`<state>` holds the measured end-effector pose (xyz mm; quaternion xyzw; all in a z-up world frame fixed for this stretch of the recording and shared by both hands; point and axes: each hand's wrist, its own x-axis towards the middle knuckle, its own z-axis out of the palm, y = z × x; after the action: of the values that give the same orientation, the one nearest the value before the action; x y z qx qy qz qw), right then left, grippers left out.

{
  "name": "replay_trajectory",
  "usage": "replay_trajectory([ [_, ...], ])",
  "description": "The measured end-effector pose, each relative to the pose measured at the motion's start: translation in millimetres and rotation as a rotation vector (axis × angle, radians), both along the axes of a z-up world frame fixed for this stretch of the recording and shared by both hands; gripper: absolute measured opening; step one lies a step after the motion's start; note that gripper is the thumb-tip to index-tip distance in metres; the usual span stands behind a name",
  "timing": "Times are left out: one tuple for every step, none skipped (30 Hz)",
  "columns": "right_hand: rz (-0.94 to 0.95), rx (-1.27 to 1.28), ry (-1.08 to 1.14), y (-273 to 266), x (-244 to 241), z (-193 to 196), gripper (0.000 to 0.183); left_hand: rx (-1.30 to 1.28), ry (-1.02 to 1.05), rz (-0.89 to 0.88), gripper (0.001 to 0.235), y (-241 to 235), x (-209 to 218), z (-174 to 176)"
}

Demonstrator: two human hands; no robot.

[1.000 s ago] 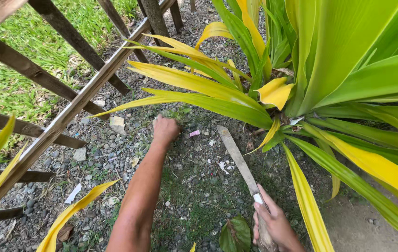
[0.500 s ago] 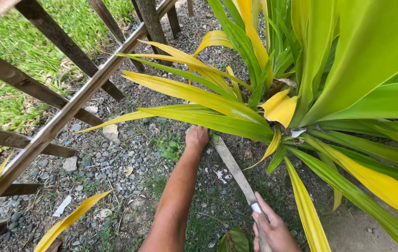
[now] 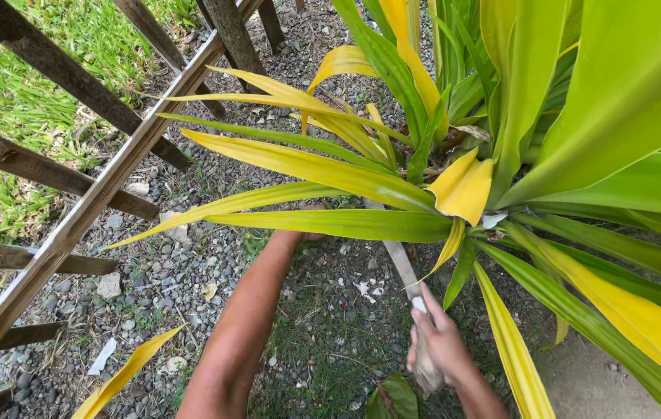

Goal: The person weeds the area around a plant by hand and using a large knife to scrape and pull grass from the soil.

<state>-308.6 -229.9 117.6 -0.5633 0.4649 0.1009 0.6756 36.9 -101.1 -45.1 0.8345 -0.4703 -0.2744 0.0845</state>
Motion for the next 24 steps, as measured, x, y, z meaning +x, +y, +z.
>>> replay_trajectory([
  [-0.01, -0.001, -0.005, 4.3, 13.3, 0.2, 0.066, -0.001, -0.005, -0.01, 0.045, -4.2, 0.6, 3.3],
  [0.033, -0.012, -0.008, 8.0, 30.8, -0.9, 0.067, -0.139, -0.086, 0.06, 0.047, -5.0, 2.9, 11.1],
  [0.076, -0.023, -0.011, 10.6, 41.9, -0.8, 0.067, -0.278, -0.168, 0.126, 0.049, -6.5, 3.4, 21.0],
  [0.076, -0.025, -0.008, 10.2, 39.4, 1.1, 0.067, -0.421, -0.238, 0.188, 0.052, -11.8, -5.0, 28.3],
  [0.066, 0.019, -0.013, 8.7, 35.0, 1.2, 0.069, -0.564, -0.307, 0.248, 0.055, -17.9, -12.3, 34.2],
  [0.047, 0.058, -0.022, 4.5, 31.5, -0.3, 0.07, -0.715, -0.376, 0.298, 0.059, -29.5, -15.5, 39.4],
  [0.038, 0.049, -0.023, 3.6, 26.4, -4.7, 0.07, -0.726, -0.373, 0.29, 0.059, -42.3, -16.1, 42.2],
  [0.02, 0.104, -0.028, 5.6, 20.1, -11.4, 0.07, -0.732, -0.47, 0.318, 0.048, -52.4, -14.5, 42.3],
  [0.001, 0.159, -0.032, 6.9, 13.6, -18.8, 0.071, -0.737, -0.567, 0.348, 0.039, -59.0, -12.0, 40.4],
  [0.001, 0.156, -0.029, 9.9, 3.9, -25.9, 0.071, -0.739, -0.564, 0.35, 0.039, -61.1, -11.2, 36.1],
  [-0.033, 0.172, -0.127, 11.5, -5.7, -31.5, 0.07, -0.677, -0.589, 0.399, 0.036, -64.5, -9.5, 32.5],
  [-0.08, 0.189, -0.225, 12.6, -13.8, -35.6, 0.07, -0.613, -0.609, 0.437, 0.032, -68.9, -10.4, 29.2],
  [-0.091, 0.188, -0.222, 11.6, -22.6, -36.4, 0.07, -0.615, -0.602, 0.428, 0.032, -71.6, -11.1, 25.8],
  [-0.107, 0.183, -0.207, 10.4, -31.1, -34.7, 0.069, -0.56, -0.435, 0.525, 0.029, -73.2, -5.8, 23.4],
  [-0.123, 0.178, -0.192, 9.1, -36.1, -33.6, 0.068, -0.5, -0.267, 0.616, 0.028, -74.1, -0.7, 20.0],
  [-0.129, 0.171, -0.194, 7.6, -39.7, -33.4, 0.068, -0.508, -0.264, 0.61, 0.028, -74.5, 1.2, 14.0],
  [-0.118, 0.161, -0.197, 9.0, -45.2, -33.4, 0.068, -0.546, -0.28, 0.633, 0.028, -73.3, 1.1, 6.2],
  [-0.101, 0.157, -0.198, 8.9, -48.6, -34.0, 0.069, -0.579, -0.299, 0.661, 0.027, -72.9, 2.0, -1.8],
  [-0.101, 0.154, -0.199, 5.9, -50.9, -34.2, 0.069, -0.582, -0.299, 0.66, 0.027, -76.9, 3.9, -8.3],
  [-0.092, 0.138, -0.206, 5.4, -53.8, -34.8, 0.073, -0.57, -0.456, 0.567, 0.029, -74.3, 4.7, -15.1],
  [-0.083, 0.122, -0.213, 4.7, -56.8, -34.4, 0.076, -0.553, -0.61, 0.47, 0.033, -70.4, 4.9, -20.3],
  [-0.08, 0.128, -0.215, 3.3, -59.9, -32.6, 0.076, -0.547, -0.615, 0.471, 0.033, -66.9, 4.5, -23.4],
  [-0.05, 0.136, -0.249, 1.6, -64.4, -28.6, 0.076, -0.585, -0.653, 0.415, 0.037, -63.5, 0.9, -25.4],
  [-0.019, 0.144, -0.282, 1.3, -68.4, -23.9, 0.076, -0.621, -0.69, 0.359, 0.042, -58.0, -4.0, -26.7],
])
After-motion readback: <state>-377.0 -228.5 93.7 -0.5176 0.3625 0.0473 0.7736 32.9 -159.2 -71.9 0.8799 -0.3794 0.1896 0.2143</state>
